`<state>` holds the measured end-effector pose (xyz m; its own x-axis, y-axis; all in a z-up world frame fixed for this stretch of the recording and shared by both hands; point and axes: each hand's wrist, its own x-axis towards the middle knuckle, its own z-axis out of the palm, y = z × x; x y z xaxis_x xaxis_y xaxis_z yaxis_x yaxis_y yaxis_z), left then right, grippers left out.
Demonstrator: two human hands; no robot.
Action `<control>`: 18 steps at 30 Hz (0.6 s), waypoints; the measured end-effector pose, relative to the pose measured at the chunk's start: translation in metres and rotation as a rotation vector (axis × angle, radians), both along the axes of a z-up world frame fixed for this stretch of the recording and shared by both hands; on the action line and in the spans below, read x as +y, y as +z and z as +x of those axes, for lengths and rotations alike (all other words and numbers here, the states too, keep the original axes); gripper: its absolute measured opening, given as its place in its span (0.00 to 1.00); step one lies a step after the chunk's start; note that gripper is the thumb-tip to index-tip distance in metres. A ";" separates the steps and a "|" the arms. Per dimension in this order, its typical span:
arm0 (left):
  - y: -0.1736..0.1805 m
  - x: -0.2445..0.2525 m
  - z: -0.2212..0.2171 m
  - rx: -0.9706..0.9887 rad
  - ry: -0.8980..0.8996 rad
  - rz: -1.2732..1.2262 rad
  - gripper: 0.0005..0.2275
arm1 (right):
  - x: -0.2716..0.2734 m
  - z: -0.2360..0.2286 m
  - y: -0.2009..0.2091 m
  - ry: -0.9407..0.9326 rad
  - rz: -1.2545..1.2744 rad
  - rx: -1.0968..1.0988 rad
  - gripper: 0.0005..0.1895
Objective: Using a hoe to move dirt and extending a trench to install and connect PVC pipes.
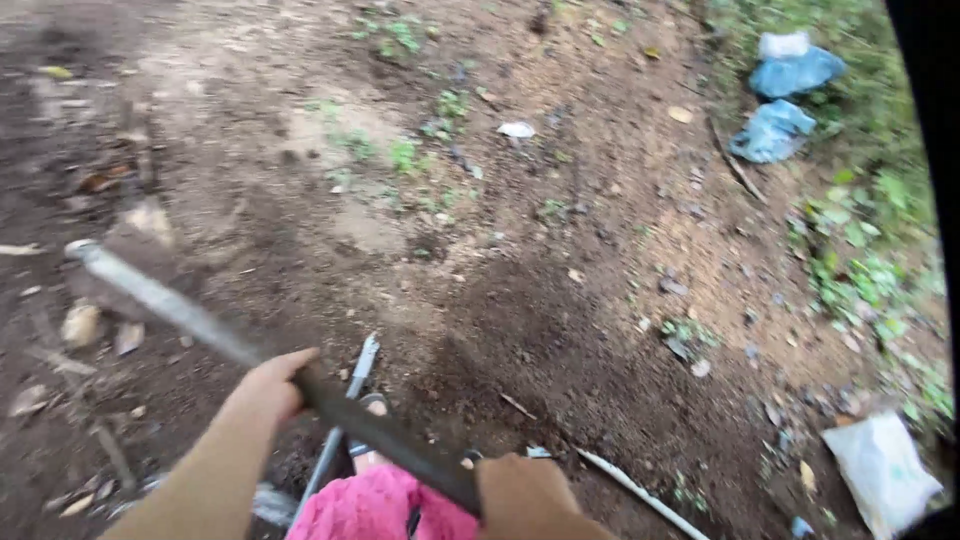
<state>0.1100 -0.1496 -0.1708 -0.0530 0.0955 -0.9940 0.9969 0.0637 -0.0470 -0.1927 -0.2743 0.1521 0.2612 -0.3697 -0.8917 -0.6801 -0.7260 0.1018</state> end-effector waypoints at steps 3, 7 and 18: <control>-0.082 0.008 0.016 -0.043 -0.059 -0.113 0.12 | -0.003 -0.012 0.002 -0.058 0.123 -0.009 0.17; -0.031 -0.001 -0.014 -0.124 0.044 -0.025 0.18 | -0.013 -0.023 0.019 -0.154 0.206 -0.110 0.14; 0.165 -0.114 -0.278 -0.015 -0.379 -0.107 0.09 | -0.154 -0.374 -0.111 -0.010 0.082 0.110 0.07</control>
